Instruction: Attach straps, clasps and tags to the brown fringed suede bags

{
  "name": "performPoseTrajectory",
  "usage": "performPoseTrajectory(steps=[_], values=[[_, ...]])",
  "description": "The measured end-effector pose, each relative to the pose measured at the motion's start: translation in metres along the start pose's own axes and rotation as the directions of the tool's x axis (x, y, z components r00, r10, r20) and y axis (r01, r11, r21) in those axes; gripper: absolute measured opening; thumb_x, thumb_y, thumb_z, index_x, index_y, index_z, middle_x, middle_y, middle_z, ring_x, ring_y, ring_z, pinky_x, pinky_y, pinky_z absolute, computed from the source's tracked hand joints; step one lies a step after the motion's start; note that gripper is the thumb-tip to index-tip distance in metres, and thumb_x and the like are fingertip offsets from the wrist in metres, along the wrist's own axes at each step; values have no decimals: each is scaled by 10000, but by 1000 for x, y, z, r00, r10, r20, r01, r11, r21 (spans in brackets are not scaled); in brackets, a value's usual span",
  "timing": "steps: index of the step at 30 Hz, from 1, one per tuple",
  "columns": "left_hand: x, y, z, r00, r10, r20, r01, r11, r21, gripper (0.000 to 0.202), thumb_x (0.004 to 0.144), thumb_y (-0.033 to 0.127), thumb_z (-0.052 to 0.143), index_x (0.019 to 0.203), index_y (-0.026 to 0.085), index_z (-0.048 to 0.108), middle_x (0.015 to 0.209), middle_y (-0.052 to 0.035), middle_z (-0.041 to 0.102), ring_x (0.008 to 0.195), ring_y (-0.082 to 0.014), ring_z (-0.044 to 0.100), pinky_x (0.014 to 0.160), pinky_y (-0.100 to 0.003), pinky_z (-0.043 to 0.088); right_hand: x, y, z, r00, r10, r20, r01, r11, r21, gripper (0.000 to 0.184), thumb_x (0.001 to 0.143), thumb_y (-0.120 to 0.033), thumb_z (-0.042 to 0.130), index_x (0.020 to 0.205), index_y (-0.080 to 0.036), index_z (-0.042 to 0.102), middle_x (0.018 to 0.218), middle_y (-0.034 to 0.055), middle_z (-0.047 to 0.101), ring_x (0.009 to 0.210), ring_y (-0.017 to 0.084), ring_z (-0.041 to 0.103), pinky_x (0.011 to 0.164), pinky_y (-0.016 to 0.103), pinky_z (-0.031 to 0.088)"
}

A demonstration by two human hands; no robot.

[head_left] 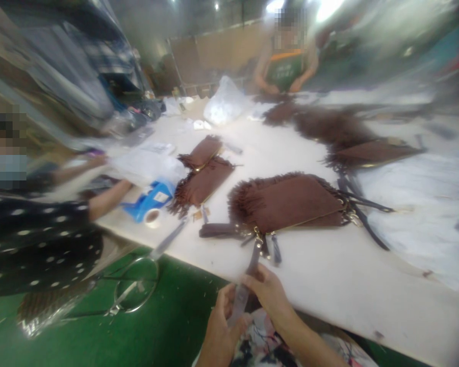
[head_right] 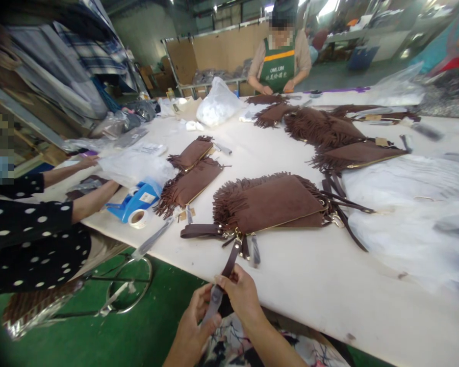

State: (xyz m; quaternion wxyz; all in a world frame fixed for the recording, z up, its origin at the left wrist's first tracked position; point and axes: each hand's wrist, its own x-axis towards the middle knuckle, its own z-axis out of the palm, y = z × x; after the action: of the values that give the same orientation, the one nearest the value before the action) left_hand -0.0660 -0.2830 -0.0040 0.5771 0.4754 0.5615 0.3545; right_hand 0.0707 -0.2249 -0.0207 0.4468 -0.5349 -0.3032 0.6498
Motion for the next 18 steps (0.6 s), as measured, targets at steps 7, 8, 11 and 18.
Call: performPoseTrajectory(steps=[7,8,11,18], values=[[10,6,-5,998,-64,-19,64,998,14,286,815,379,613,987,152,640,992,-78,707,921,-235,641,846,-316,487,-2,-3,1,999,37,25,-38,997,64,350,611,-387,768,839,-154,640,781,26,674,686,170,591,636,266,469],[10,7,-5,997,-68,-25,69,998,4,287,815,385,615,976,150,644,965,-73,710,902,-230,640,829,-310,489,-1,-3,1,998,59,36,-62,994,87,369,599,-397,780,837,-151,642,773,26,673,680,169,592,637,269,473],[11,9,-4,996,-88,-32,86,994,-65,317,811,412,620,966,137,649,912,-74,709,852,-219,634,783,-300,492,0,-3,1,991,113,71,-121,985,124,410,575,-423,805,826,-142,645,735,19,662,649,157,588,628,269,473],[17,7,-4,985,-173,-26,162,957,-241,358,751,441,662,887,110,667,824,-88,700,758,-201,622,712,-295,486,2,8,7,979,154,136,-166,982,89,415,566,-448,809,748,-139,600,603,-19,602,513,111,529,512,235,409]])
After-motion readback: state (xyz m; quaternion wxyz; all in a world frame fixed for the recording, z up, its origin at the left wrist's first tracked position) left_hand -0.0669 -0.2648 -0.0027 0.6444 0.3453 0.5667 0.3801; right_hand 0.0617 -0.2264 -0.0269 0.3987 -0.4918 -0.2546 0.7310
